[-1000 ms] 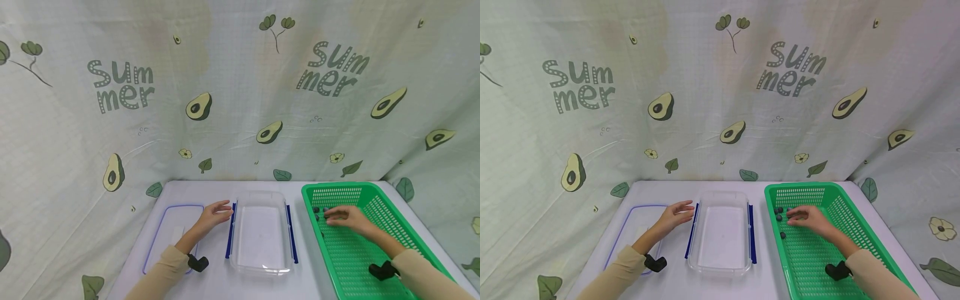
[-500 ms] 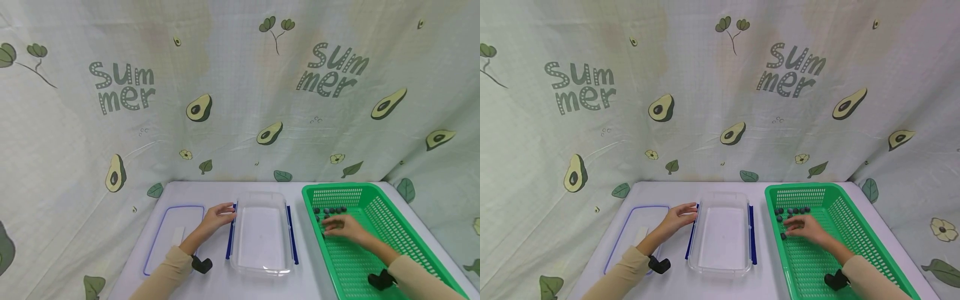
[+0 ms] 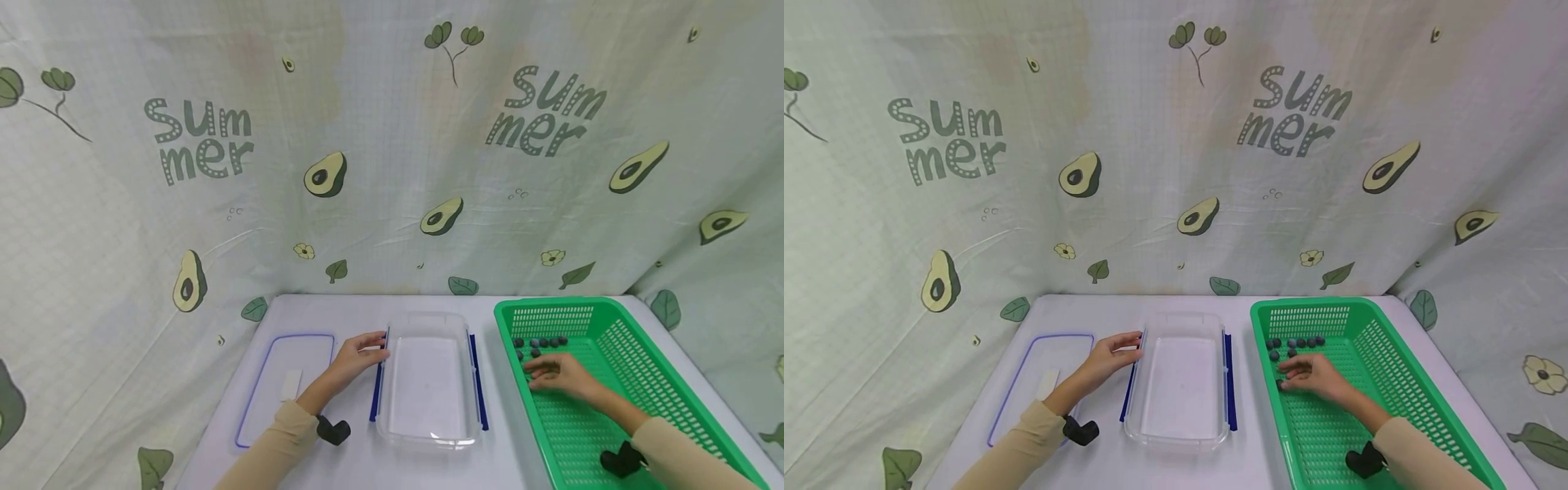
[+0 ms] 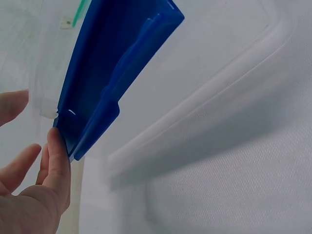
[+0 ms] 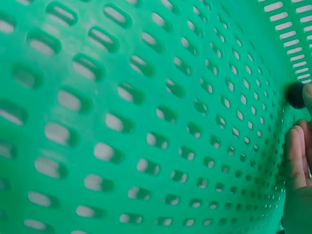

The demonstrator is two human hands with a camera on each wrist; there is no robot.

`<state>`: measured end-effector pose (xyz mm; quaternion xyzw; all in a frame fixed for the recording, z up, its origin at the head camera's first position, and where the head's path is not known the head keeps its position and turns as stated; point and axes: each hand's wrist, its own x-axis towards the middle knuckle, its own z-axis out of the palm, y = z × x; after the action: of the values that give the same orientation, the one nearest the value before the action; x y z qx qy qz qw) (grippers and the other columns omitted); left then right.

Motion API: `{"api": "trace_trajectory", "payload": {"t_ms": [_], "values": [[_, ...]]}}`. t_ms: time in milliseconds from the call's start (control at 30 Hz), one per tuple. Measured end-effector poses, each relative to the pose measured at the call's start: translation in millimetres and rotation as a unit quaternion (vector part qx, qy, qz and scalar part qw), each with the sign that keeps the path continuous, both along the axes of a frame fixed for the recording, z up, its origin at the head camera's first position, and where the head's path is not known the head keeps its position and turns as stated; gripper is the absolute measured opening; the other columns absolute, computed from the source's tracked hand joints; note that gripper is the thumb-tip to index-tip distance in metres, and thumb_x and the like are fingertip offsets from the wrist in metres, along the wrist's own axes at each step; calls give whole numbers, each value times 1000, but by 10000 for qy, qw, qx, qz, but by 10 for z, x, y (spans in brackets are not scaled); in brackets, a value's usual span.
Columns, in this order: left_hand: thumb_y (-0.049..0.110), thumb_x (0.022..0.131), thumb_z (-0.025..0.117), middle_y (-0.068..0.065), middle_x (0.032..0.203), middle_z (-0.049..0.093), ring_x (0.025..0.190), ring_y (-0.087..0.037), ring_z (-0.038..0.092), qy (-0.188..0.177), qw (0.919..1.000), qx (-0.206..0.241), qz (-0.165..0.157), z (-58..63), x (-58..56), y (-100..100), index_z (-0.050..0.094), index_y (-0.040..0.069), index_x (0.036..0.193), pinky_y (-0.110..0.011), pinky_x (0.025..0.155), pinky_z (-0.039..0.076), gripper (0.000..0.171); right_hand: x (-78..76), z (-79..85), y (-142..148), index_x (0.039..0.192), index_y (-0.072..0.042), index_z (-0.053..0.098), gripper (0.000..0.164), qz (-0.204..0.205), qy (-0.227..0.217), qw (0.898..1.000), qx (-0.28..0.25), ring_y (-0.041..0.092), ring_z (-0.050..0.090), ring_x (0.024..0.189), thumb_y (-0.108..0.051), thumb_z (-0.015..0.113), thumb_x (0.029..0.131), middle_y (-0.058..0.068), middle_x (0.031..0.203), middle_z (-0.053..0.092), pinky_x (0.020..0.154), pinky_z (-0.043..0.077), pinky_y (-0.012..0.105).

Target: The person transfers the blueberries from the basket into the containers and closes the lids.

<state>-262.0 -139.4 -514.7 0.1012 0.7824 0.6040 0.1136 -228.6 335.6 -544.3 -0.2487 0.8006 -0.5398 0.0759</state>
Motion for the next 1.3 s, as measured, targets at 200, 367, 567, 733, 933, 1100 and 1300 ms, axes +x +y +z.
{"api": "trace_trajectory", "payload": {"t_ms": [200, 367, 567, 733, 933, 1100, 1300], "values": [[22, 89, 77, -23, 132, 60, 112, -32, 63, -25, 10000, 34, -40, -11, -13, 3, 56, -3, 137, -41, 96, 53, 58, -20, -30, -34, 104, 25, 58, 29, 417, 340, 9985, -65, 12, 68, 82, 14, 72, 82, 26, 92, 68, 69, 60, 28], [29, 89, 77, -19, 133, 60, 113, -31, 63, -66, 9999, -130, -53, -15, -12, -5, 57, 0, 137, -42, 97, 53, 59, -38, -53, -25, 101, 19, 62, 23, 781, 733, 9938, -313, 22, 69, 84, 14, 72, 82, 2, 103, 68, 70, 60, 30], [30, 89, 77, -18, 133, 60, 115, -30, 62, -137, 9998, -59, -95, -28, -25, -7, 56, 0, 138, -41, 98, 52, 61, -49, -57, -23, 99, 16, 65, 17, 879, 904, 9913, -374, 19, 68, 86, 13, 72, 84, -1, 108, 66, 70, 60, 30], [25, 90, 76, -22, 134, 58, 115, -32, 62, -190, 9997, 80, -110, -39, -17, -4, 54, -4, 138, -41, 98, 52, 60, -50, -64, -29, 98, 15, 64, 17, 752, 898, 9929, -194, 16, 69, 85, 18, 70, 82, 4, 101, 69, 68, 60, 30], [24, 91, 75, -23, 136, 57, 117, -34, 61, -172, 9998, 92, -107, -3, 22, 6, 53, -5, 139, -43, 99, 51, 59, -8, -14, -47, 98, 13, 66, 14, 384, 724, 9966, 74, 15, 68, 80, 12, 71, 85, 5, 93, 72, 66, 59, 27], [26, 91, 75, -22, 136, 57, 117, -33, 61, -195, 9997, 56, -108, 22, 25, 8, 54, -4, 139, -44, 101, 50, 60, 3, 20, -57, 99, 12, 68, 14, 253, 609, 9978, 115, 12, 69, 79, 8, 72, 86, 3, 92, 73, 67, 59, 26], [24, 91, 75, -23, 135, 57, 117, -34, 61, -210, 9997, 68, -129, 19, 30, 2, 54, -5, 138, -44, 100, 50, 59, -4, 23, -56, 98, 14, 67, 15, 161, 511, 9986, 41, 12, 70, 79, 9, 72, 85, 12, 90, 73, 66, 60, 26]]}}
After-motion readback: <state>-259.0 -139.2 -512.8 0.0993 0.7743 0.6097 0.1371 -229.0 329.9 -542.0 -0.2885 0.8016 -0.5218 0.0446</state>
